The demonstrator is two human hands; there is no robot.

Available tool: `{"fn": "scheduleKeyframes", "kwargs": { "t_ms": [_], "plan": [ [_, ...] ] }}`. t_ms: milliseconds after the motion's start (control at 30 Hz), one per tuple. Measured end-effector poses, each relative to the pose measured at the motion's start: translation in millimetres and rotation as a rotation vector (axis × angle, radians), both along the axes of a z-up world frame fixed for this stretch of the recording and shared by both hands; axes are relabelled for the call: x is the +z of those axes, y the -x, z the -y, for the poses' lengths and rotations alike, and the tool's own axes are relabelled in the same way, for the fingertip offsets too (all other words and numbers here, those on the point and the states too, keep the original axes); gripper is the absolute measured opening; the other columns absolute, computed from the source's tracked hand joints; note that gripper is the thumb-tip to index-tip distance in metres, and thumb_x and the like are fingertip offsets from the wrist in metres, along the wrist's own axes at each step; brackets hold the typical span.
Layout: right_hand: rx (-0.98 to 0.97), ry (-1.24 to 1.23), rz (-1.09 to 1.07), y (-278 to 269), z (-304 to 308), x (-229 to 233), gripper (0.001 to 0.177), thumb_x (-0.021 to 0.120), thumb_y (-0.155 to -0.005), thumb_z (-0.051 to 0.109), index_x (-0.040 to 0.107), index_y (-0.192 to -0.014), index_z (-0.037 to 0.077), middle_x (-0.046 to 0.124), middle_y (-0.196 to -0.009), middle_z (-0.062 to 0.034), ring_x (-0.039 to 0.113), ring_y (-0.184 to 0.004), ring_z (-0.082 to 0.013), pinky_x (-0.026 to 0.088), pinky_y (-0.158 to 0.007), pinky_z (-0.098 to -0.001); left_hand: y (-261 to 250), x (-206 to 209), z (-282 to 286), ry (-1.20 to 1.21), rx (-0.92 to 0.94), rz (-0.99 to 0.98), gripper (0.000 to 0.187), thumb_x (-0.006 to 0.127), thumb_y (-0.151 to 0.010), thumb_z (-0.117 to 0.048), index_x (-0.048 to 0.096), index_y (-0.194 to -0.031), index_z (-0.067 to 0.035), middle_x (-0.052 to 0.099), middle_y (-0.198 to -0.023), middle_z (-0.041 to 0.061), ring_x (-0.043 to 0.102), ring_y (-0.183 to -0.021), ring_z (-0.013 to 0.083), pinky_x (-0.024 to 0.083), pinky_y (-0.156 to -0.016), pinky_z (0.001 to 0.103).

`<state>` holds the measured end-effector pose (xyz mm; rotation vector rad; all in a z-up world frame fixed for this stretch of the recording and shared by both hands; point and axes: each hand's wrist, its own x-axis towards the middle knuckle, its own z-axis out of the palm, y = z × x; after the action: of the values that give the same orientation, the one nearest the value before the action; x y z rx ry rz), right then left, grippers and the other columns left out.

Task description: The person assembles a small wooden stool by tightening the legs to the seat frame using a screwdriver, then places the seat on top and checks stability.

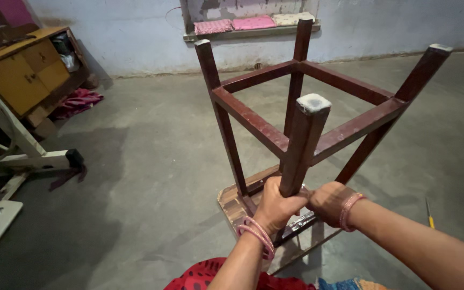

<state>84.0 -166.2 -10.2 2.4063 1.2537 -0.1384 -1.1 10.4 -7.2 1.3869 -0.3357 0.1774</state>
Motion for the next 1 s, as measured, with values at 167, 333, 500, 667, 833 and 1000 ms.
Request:
{"fn": "scheduleKeyframes", "kwargs": {
  "t_ms": [167, 333, 500, 667, 833, 1000],
  "plan": [
    [0.015, -0.078, 0.042, -4.6, 7.7, -3.5, 0.013, 0.059, -0.092, 0.015, 0.07, -0.099, 0.011, 0.073, -0.093, -0.0082, 0.073, -0.084, -0.0289, 0.059, -0.072, -0.0427, -3.8, -2.3, 2.2, 0.006, -0.013, 0.03, 0.009, 0.072, -0.078, -0.006, 0.069, -0.078, 0.003, 0.065, -0.069, 0.001, 0.059, -0.057, 0.0074, 0.047, -0.05, 0.025],
    [-0.07, -0.057, 0.036, 2.2, 7.7, 4.1, 0.017, 0.059, -0.094, 0.015, 0.067, -0.108, 0.012, 0.073, -0.09, -0.0086, 0.073, -0.082, -0.0307, 0.059, -0.071, -0.0446, -2.0, -2.8, 1.0, 0.042, -0.038, 0.037, 0.009, 0.069, -0.078, -0.006, 0.071, -0.08, 0.003, 0.069, -0.072, 0.002, 0.061, -0.059, 0.0073, 0.049, -0.052, 0.024],
    [-0.119, -0.127, 0.009, 6.8, 6.2, 6.0, 0.018, 0.067, -0.082, 0.014, 0.07, -0.099, 0.014, 0.072, -0.091, -0.008, 0.072, -0.084, -0.0323, 0.059, -0.073, -0.0458, 0.5, -0.7, 0.4, 0.052, -0.045, 0.036, 0.009, 0.069, -0.079, -0.007, 0.071, -0.08, 0.002, 0.069, -0.073, 0.002, 0.061, -0.06, 0.0071, 0.049, -0.053, 0.024],
    [-0.118, -0.055, 0.013, 3.7, -0.8, 1.5, 0.012, 0.066, -0.085, 0.017, 0.071, -0.095, 0.013, 0.073, -0.092, -0.0091, 0.072, -0.086, -0.0316, 0.059, -0.074, -0.045, -1.6, -3.0, -0.7, 0.016, -0.018, 0.045, 0.009, 0.071, -0.079, -0.007, 0.07, -0.078, 0.002, 0.065, -0.068, 0.002, 0.06, -0.058, 0.0078, 0.048, -0.052, 0.025],
    [-0.087, -0.118, -0.008, -1.7, -6.4, -3.2, 0.011, 0.066, -0.085, 0.016, 0.072, -0.094, 0.016, 0.074, -0.092, -0.0094, 0.072, -0.084, -0.0335, 0.058, -0.073, -0.047, -4.2, -7.8, -1.1, 0.049, -0.038, 0.035, 0.008, 0.071, -0.078, -0.005, 0.069, -0.076, 0.002, 0.065, -0.068, 0.001, 0.059, -0.057, 0.0077, 0.048, -0.052, 0.025],
    [-0.019, -0.076, -0.047, -3.2, -15.5, 2.0, 0.014, 0.067, -0.086, 0.018, 0.071, -0.099, 0.018, 0.075, -0.093, -0.0102, 0.072, -0.083, -0.0321, 0.058, -0.073, -0.0465, -5.2, -7.0, -1.1, 0.038, -0.024, 0.032, 0.006, 0.071, -0.076, -0.005, 0.069, -0.077, 0.002, 0.066, -0.068, 0.001, 0.06, -0.057, 0.0078, 0.048, -0.051, 0.025]
  ]
}}
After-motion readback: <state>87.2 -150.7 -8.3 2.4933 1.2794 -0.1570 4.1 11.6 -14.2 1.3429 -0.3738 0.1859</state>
